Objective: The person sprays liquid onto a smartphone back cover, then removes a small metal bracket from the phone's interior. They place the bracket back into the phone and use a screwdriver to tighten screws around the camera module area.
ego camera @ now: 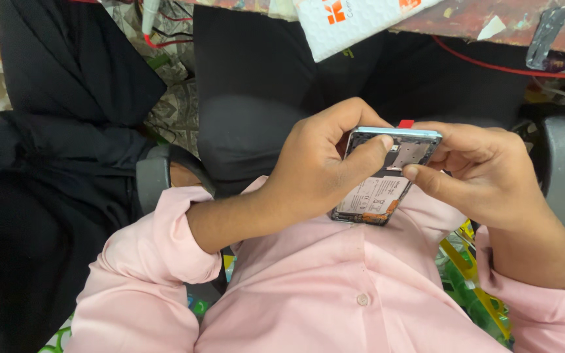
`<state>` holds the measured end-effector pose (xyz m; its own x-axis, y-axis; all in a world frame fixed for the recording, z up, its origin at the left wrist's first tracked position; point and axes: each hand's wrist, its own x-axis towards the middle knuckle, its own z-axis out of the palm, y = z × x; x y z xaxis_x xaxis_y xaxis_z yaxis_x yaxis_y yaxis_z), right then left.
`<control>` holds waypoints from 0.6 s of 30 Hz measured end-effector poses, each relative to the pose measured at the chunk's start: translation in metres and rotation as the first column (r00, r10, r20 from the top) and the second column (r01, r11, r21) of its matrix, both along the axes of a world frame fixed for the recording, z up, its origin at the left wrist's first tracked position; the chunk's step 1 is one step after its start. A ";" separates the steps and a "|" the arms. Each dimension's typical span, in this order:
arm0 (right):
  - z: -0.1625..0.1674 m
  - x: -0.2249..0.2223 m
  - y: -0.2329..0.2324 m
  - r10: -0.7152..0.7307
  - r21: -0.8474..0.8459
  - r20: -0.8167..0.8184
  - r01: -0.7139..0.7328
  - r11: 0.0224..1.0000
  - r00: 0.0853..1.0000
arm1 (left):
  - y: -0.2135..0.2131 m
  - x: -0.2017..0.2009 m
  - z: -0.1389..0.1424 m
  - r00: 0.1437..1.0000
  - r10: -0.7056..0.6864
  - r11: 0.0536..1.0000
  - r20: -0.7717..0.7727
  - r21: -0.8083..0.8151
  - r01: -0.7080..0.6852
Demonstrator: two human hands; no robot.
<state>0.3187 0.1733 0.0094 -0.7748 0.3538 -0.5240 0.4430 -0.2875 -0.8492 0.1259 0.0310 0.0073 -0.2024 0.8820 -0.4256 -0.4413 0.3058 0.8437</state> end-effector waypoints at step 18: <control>-0.004 0.003 0.000 -0.076 0.044 0.112 0.072 0.996 0.991 | -0.025 -0.016 0.055 0.632 0.434 0.750 -0.642 0.646 0.141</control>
